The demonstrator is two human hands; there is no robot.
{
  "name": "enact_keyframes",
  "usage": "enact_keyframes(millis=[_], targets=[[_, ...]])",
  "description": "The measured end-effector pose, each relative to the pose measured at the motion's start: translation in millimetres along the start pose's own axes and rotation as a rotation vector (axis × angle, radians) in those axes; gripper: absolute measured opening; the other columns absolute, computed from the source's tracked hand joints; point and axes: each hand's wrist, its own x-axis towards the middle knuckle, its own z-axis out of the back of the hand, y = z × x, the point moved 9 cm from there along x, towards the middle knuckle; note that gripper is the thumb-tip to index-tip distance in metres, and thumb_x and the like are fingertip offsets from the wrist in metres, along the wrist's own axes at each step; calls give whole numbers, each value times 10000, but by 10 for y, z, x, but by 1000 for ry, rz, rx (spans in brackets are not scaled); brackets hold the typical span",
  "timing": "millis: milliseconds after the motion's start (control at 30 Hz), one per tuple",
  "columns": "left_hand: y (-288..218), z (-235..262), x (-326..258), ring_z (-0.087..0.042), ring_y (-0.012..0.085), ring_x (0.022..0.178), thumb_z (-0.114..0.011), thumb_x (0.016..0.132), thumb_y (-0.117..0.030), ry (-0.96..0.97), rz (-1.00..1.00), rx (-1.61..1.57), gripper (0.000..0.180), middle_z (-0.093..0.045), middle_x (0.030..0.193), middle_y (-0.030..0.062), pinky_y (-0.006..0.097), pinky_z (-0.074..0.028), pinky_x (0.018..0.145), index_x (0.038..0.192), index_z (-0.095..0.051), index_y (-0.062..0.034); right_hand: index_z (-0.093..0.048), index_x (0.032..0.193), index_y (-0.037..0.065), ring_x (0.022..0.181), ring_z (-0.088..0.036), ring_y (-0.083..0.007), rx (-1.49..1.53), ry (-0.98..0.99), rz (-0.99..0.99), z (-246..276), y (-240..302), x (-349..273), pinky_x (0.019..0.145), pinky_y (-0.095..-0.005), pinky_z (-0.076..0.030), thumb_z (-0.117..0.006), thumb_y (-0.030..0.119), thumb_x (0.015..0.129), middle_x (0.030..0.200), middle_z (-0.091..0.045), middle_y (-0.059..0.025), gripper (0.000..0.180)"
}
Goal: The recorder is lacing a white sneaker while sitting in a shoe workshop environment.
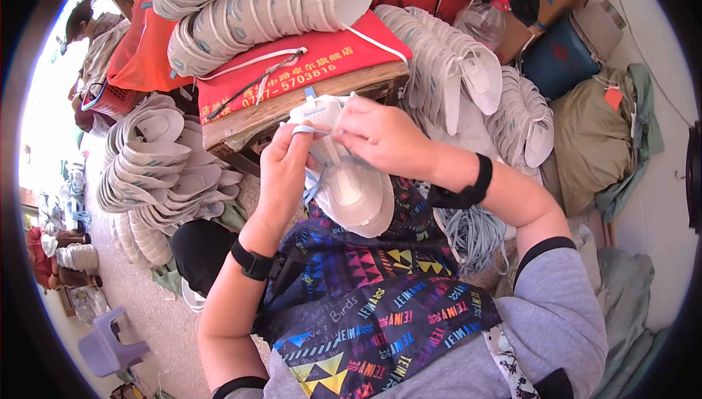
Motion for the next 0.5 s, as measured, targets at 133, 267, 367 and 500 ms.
enact_keyframes(millis=[133, 267, 367, 500], targets=[[-74, -111, -87, -419, 17, 548, -416, 1055, -307, 86, 82, -149, 370, -620, 807, 4, 163, -336, 506, 1188, -609, -21, -665, 991, -4, 705, -636, -95, 582, -134, -179, 231, 112, 98, 595, -236, -512, -539, 141, 992, 876, -600, -29, 192], [-109, -182, -123, -455, 26, 549, -410, 1045, -203, 106, 50, -93, 304, -566, 758, -7, 182, -356, 484, 1268, -547, -48, -632, 1122, -1, 650, -629, -79, 907, -1, -484, -129, -20, 31, 589, -217, -529, -519, 134, 1002, 803, -631, -24, 214], [-115, -208, -151, -467, 28, 556, -407, 1043, -184, 142, 89, -48, 311, -549, 744, -8, 190, -361, 485, 1306, -513, -54, -569, 1239, 5, 642, -624, -71, 880, 7, -453, -122, 18, 75, 558, -216, -506, -518, 119, 996, 787, -633, -26, 273], [-263, -223, -207, -493, 51, 553, -380, 1031, -148, 176, 95, -8, 252, -577, 724, 1, 203, -377, 495, 1154, -553, -13, -601, 1203, 13, 599, -581, -45, 927, 76, -418, -211, 90, 155, 534, -204, -473, -534, 101, 983, 775, -634, -19, 246]])
